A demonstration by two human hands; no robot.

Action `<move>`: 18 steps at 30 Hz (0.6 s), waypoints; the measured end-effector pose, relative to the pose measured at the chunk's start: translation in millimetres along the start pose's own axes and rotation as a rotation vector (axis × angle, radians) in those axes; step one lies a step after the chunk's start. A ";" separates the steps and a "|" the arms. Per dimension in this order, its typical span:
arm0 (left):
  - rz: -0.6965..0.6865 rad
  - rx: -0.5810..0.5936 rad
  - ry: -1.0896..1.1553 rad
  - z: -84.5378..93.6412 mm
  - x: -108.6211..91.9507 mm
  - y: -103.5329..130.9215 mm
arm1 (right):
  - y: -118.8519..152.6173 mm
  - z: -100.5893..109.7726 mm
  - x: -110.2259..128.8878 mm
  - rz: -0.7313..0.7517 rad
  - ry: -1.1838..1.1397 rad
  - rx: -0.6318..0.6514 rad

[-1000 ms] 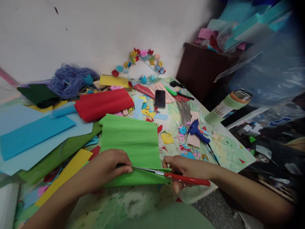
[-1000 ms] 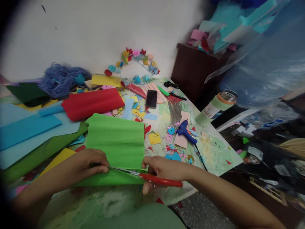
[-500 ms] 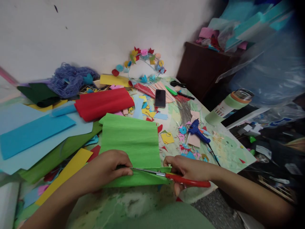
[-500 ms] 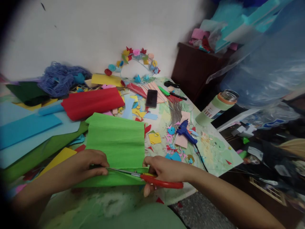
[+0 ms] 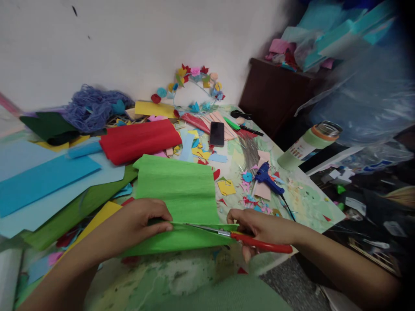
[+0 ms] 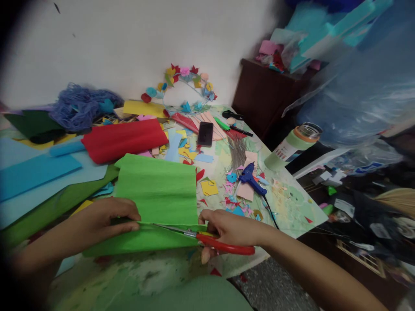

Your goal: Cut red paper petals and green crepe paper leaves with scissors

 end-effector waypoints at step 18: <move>0.012 0.008 -0.025 1.9 -4.8 -1.8 | 1.1 6.9 17.5 0.041 0.369 -0.099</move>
Point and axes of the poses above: each hand's wrist, its own y-axis away from the middle knuckle, its own z-axis out of the back of the hand, x = y × z, the point moved 6 cm from there along -y, towards the middle knuckle, and after that the axes turned 15 degrees about -y, right-handed, at the moved point
